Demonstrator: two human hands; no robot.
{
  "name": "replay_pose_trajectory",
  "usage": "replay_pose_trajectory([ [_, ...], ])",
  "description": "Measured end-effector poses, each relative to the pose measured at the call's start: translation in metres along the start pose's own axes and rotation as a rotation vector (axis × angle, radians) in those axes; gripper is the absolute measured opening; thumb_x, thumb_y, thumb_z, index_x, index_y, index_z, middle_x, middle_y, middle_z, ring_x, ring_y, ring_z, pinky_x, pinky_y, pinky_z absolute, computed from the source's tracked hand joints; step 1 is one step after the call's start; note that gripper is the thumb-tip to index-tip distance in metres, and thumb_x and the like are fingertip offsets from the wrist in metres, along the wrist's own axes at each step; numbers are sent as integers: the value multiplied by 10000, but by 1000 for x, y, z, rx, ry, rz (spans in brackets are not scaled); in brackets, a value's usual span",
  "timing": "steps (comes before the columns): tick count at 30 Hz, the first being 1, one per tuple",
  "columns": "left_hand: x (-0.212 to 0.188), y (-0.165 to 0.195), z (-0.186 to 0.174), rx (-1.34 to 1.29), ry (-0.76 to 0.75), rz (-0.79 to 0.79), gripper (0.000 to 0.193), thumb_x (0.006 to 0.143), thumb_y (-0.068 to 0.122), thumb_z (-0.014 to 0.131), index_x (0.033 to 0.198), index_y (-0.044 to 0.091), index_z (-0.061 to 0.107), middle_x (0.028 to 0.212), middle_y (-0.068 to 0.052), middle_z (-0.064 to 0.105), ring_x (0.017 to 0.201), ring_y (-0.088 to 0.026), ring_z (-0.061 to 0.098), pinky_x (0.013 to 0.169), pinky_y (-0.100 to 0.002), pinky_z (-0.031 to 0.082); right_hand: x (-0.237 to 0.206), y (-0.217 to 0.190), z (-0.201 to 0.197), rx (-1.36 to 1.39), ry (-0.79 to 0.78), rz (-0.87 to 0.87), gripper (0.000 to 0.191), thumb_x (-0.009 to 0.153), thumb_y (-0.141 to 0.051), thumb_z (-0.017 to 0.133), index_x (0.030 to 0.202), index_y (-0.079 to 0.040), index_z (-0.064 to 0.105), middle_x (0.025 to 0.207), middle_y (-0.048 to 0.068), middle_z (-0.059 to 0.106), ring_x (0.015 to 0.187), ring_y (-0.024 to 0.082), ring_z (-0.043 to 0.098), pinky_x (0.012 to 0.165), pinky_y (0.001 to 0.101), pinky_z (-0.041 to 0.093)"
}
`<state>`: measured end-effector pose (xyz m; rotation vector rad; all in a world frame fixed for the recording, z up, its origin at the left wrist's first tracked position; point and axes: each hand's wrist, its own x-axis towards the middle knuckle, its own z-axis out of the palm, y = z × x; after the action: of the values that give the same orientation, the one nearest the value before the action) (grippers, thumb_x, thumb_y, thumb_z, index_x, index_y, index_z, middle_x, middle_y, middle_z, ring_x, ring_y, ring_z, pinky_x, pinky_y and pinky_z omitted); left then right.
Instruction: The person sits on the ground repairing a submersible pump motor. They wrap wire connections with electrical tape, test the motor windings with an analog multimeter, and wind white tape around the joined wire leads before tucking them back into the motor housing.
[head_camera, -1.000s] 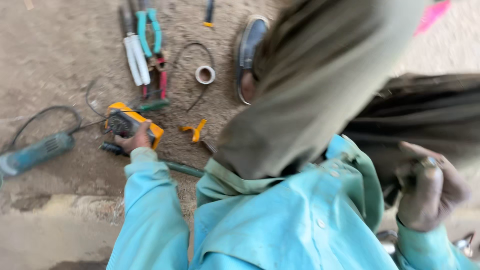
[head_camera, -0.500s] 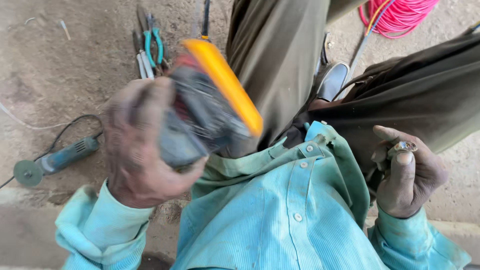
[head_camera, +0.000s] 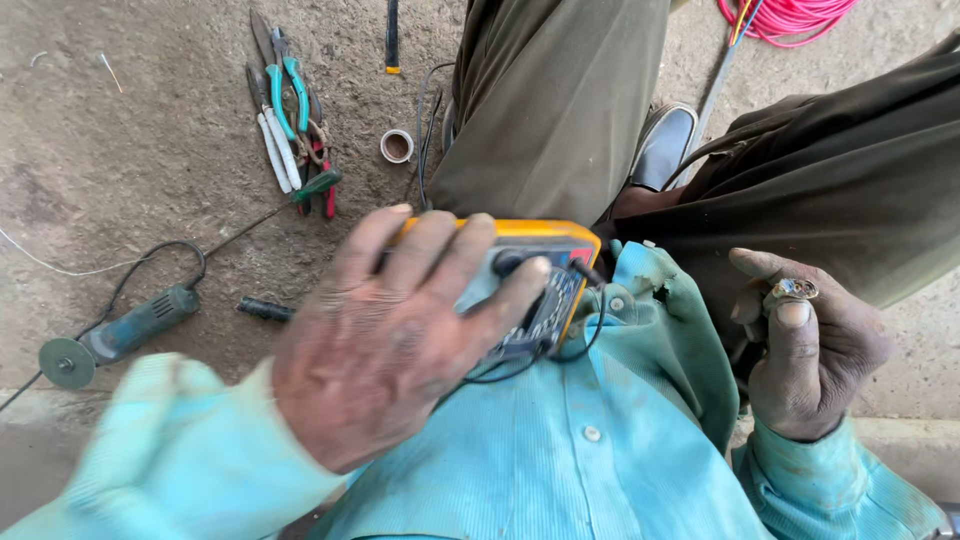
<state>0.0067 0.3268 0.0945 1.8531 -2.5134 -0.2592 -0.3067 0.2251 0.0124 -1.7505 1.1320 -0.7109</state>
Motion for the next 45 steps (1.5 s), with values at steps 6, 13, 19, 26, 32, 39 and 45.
replay_pose_trajectory([
  [6,13,12,22,-81,47,20,485,899,267,594,1353,99,620,1331,-165,587,1191,-338,544,1005,-478,415,7,-5,4,-11,-77,62,407,1182,-301,525,1208,60,709,785,52,643,692,77,576,648,186,443],
  [13,-11,-36,32,-726,344,-108,519,897,311,761,1293,7,624,1253,-158,655,1171,-336,643,1034,-451,506,15,-9,13,-5,-110,100,385,1106,-248,520,1238,65,701,816,55,645,673,76,563,626,188,432],
  [19,21,-118,155,-944,442,-624,541,991,221,762,1417,-46,563,1243,-162,699,1148,-250,684,988,-385,566,14,-10,19,25,-96,84,376,1137,-234,529,1263,80,694,795,60,640,721,78,568,679,184,446],
  [26,67,-142,248,-1797,463,-1074,457,897,116,743,1307,-20,597,984,-134,792,787,-190,747,701,-311,627,9,-5,20,8,-91,91,364,1158,-231,538,1232,91,690,807,58,641,728,82,567,688,187,453],
  [32,17,-136,166,-1876,838,-657,246,1067,145,642,1235,-19,715,894,-97,716,687,-132,619,636,-290,549,10,-2,14,18,-100,76,342,1155,-216,533,1243,77,687,812,52,646,732,76,569,694,181,456],
  [39,16,-74,45,-1303,435,-393,199,1089,100,643,1231,-6,734,939,-84,740,802,-115,650,716,-240,538,14,-9,14,24,-99,91,372,1136,-228,504,1280,62,687,789,37,663,704,73,575,672,183,458],
  [45,53,-14,-1,-946,297,-175,147,935,-8,712,1078,-39,718,861,-133,736,757,-187,743,687,-273,568,12,-7,12,121,-87,-78,359,1118,-237,522,1246,63,669,915,90,700,759,109,635,710,208,503],
])
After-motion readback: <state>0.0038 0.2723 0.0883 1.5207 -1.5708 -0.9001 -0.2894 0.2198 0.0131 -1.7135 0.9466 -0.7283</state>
